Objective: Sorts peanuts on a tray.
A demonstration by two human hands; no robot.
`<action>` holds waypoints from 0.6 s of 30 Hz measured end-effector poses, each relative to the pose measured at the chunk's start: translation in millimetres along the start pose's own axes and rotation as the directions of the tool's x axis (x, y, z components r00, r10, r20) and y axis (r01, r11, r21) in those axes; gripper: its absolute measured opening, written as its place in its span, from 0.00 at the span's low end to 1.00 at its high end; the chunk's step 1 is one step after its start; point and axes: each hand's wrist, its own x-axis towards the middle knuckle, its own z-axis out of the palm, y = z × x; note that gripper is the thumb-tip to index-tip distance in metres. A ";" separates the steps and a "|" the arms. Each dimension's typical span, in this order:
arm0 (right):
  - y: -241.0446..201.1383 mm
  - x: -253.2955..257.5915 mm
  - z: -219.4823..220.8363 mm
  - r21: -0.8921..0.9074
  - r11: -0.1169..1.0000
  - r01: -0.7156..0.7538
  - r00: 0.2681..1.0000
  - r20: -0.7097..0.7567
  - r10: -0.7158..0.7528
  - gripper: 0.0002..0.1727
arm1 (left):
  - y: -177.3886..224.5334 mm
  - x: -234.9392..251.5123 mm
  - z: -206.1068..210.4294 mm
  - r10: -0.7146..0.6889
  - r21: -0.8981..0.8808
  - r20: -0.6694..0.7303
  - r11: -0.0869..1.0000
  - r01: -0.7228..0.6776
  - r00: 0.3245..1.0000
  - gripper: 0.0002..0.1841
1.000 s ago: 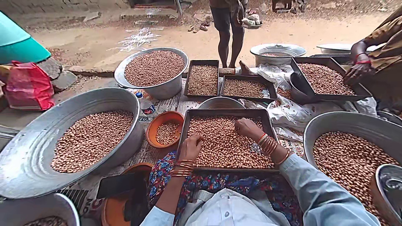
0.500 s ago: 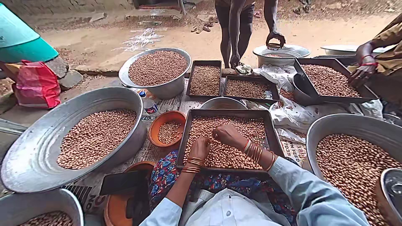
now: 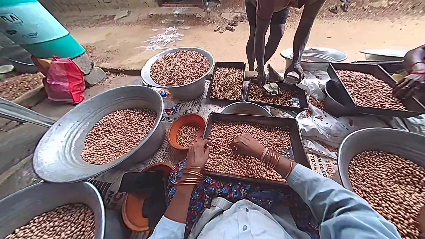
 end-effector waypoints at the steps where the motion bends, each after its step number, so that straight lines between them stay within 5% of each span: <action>1: 0.1 0.4 1.4 -0.007 1.000 0.005 1.000 0.000 -0.005 0.12 | 0.7 -0.4 4.6 -0.002 0.013 0.026 1.000 0.002 1.000 0.15; 6: -4.2 6.1 -13.0 0.002 1.000 0.016 0.998 0.064 -0.017 0.13 | 6.1 -2.4 16.5 0.029 0.059 0.146 0.998 -0.038 0.989 0.14; 9: -13.5 12.6 -38.5 0.241 0.968 0.072 0.944 -0.329 0.011 0.14 | 17.9 -3.6 24.1 0.098 0.033 0.169 0.994 -0.105 0.981 0.14; 12: -18.7 5.3 -62.0 0.279 0.941 0.192 0.716 -0.695 0.060 0.10 | 38.1 -4.3 36.9 0.215 -0.021 0.180 0.976 -0.215 0.960 0.14; 14: -13.7 -10.0 -66.0 0.300 0.940 0.165 0.697 -0.709 0.104 0.09 | 51.0 -4.4 49.3 0.292 -0.044 0.171 0.956 -0.288 0.941 0.14; 18: 6.2 -44.4 -41.8 0.435 0.900 -0.021 0.815 -0.514 0.267 0.11 | 72.3 -0.6 72.8 0.320 0.005 0.259 0.943 -0.332 0.911 0.15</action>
